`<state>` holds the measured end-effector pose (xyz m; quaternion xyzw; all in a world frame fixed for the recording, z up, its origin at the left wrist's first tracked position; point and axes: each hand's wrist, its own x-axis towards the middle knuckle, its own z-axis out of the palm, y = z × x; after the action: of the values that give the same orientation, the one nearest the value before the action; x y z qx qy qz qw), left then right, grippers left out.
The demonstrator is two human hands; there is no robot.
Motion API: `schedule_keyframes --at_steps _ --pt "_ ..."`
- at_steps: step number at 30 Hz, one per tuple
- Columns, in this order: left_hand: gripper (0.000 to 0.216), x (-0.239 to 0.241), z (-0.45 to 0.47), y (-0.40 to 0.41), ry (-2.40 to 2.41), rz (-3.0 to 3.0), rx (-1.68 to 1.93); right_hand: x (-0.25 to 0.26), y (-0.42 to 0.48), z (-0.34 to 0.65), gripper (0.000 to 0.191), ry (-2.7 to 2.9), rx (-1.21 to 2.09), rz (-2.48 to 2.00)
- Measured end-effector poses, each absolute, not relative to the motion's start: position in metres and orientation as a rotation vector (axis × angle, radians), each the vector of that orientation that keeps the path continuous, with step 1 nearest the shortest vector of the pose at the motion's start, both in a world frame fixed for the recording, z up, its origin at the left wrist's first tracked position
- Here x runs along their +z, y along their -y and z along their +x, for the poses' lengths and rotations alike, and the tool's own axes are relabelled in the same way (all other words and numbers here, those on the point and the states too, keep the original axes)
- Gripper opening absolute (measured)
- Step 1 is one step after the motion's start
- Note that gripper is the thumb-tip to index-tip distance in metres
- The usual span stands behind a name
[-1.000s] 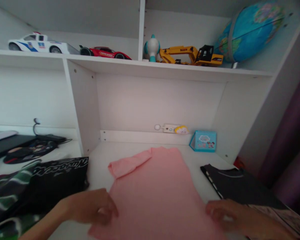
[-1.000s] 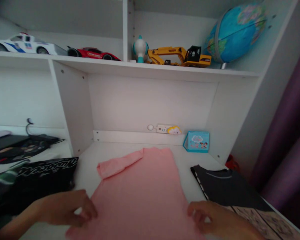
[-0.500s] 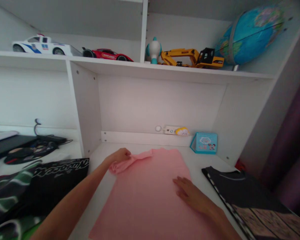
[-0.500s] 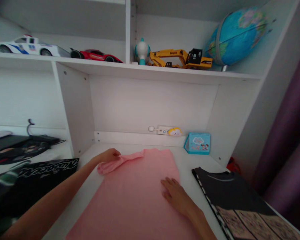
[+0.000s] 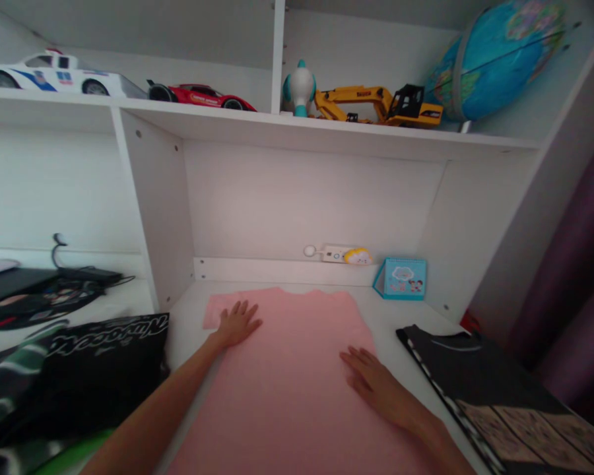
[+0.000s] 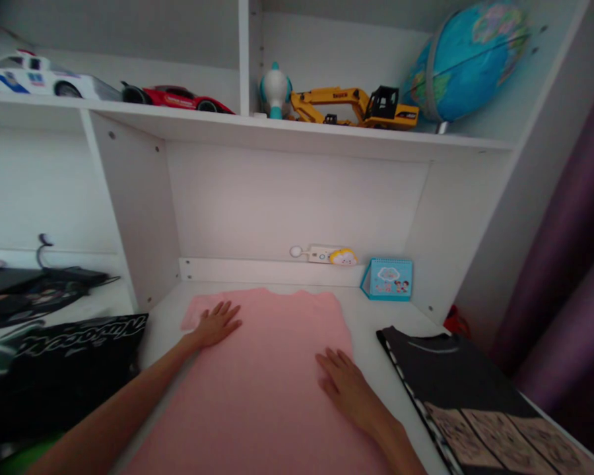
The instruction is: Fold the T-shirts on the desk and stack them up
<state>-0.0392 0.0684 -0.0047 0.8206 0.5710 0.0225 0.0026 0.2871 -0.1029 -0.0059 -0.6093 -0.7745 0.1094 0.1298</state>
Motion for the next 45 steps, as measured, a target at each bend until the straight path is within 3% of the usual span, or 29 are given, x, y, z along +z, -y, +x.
schedule_keyframes --at_steps 6,13,21,29,36,41,45 --pt "0.059 -0.006 -0.064 -0.064 -1.788 2.579 0.096 0.013 0.092 0.296 0.037 2.126 0.423 -1.678" --pt "0.055 -0.012 -0.064 -0.060 -1.866 2.597 0.201 0.040 0.013 0.323 0.025 1.684 0.286 -2.120" --pt "0.057 -0.017 -0.068 -0.062 -1.859 2.597 0.262 0.032 0.011 0.225 0.010 2.049 0.239 -1.702" --pt "0.057 -0.014 -0.066 -0.060 -1.869 2.567 0.246 0.028 0.003 0.230 0.043 1.997 0.183 -1.697" --pt "0.056 -0.008 -0.064 -0.054 -1.870 2.555 0.228 0.019 0.017 0.202 0.019 2.149 0.212 -1.551" --pt "0.056 -0.006 -0.063 -0.052 -1.863 2.553 0.197 0.053 -0.004 0.292 0.028 1.767 0.106 -1.965" --pt "0.056 -0.008 -0.063 -0.054 -1.868 2.553 0.204 0.050 -0.008 0.336 0.048 1.457 -0.066 -2.246"
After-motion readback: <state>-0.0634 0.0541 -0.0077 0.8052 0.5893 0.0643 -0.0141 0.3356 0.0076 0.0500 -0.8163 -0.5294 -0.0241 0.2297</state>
